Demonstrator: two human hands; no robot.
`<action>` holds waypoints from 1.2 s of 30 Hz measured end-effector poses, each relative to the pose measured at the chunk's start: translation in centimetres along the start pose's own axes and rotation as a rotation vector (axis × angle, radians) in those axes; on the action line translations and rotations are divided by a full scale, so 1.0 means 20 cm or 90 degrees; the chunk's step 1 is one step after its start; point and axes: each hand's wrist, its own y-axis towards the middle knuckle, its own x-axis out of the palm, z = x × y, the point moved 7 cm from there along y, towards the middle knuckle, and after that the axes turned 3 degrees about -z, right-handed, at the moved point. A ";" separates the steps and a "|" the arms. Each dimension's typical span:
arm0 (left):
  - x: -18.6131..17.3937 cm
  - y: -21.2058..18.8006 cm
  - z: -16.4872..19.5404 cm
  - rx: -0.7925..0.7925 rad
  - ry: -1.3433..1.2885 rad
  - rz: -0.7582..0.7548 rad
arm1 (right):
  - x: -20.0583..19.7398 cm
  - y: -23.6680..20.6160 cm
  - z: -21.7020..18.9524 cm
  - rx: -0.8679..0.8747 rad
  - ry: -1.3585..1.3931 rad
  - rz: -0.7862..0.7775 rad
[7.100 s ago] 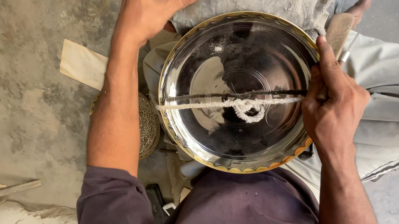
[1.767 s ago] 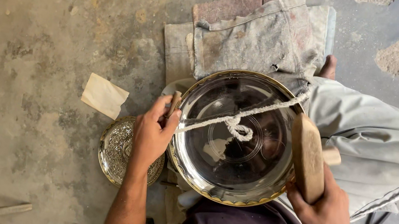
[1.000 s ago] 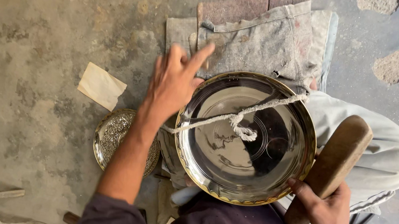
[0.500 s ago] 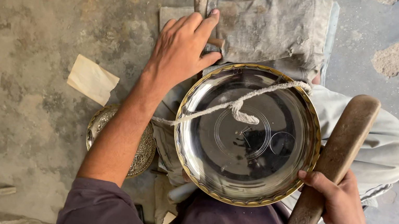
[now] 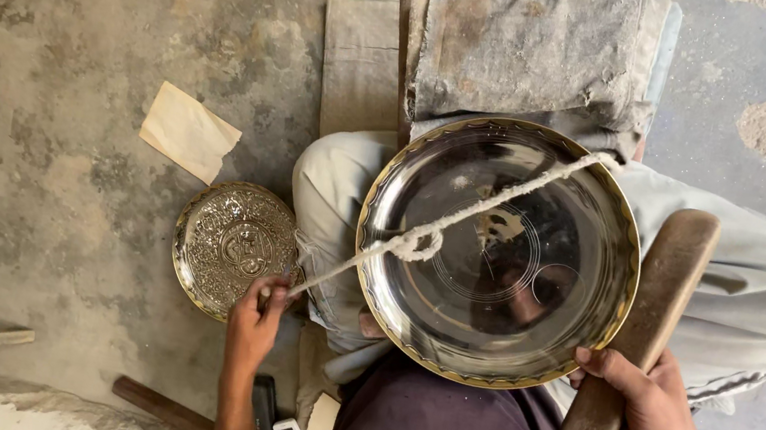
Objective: The person sits on the floor holding a polished brass tray on their lap and engraves decorative patterns into its surface using a small handheld chisel, working around the rim and face. They rotate and reposition the tray repeatedly, then place a cord across it and tap a punch with a wooden mallet to continue the decoration.
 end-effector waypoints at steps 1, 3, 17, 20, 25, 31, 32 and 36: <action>0.01 -0.03 -0.06 -0.024 -0.060 0.037 | 0.00 0.01 -0.01 0.004 -0.001 -0.005; 0.08 -0.07 -0.06 -0.011 -0.030 0.075 | 0.00 0.02 -0.04 0.002 -0.016 -0.035; 0.11 -0.04 1.17 0.364 0.160 0.140 | -0.02 0.00 -0.18 0.037 -0.156 -0.011; 0.17 0.04 1.33 0.425 0.106 0.107 | -0.08 -0.03 -0.30 0.042 -0.286 0.074; 0.38 0.27 1.46 0.341 -0.201 -0.083 | -0.15 -0.07 -0.58 -0.074 -0.451 0.176; 0.65 0.47 1.64 0.552 -0.029 -0.076 | -0.08 -0.02 -0.79 -0.241 -0.492 0.183; 0.67 0.49 1.65 0.580 -0.002 -0.067 | -0.06 -0.02 -0.83 -0.274 -0.488 0.170; 0.72 0.54 1.67 0.664 0.062 -0.028 | 0.03 0.01 -0.95 -0.391 -0.453 0.125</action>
